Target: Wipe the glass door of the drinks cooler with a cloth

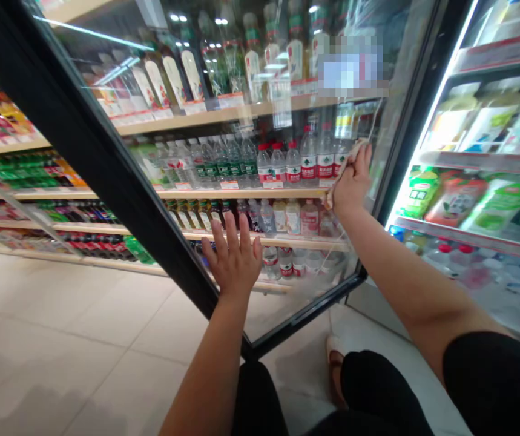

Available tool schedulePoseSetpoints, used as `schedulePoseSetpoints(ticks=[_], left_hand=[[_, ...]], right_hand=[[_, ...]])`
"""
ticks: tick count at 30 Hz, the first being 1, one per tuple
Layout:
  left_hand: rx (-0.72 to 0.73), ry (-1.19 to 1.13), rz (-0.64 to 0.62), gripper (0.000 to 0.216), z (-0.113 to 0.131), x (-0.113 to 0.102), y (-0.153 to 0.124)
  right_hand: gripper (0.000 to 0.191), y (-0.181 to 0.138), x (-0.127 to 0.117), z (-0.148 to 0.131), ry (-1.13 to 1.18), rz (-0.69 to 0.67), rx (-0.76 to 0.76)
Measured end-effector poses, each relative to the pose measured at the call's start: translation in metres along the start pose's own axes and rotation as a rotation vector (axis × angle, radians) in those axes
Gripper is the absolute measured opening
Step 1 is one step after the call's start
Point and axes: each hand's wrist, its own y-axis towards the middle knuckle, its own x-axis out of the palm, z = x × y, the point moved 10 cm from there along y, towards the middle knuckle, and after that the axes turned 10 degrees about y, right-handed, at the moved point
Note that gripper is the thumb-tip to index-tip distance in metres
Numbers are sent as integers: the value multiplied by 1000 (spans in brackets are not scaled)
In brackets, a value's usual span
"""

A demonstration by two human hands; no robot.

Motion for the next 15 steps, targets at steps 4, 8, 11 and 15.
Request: schedulePoseSetpoints(ticks=[4,8,11,15], left_hand=[[6,19,13,72,3,-4,0],[41,86,77,74,8,-11,0],[63,136,122,76,10,-14,0],[67,135,129,77,9,-14,0]], right_hand=[[57,-21,-14,18,-42,-61,59],[61,-56,-45,71,-102,18,343],[61,-26,-55,91,-116,73,414],[61,-12,-53,89,-90,7,398]])
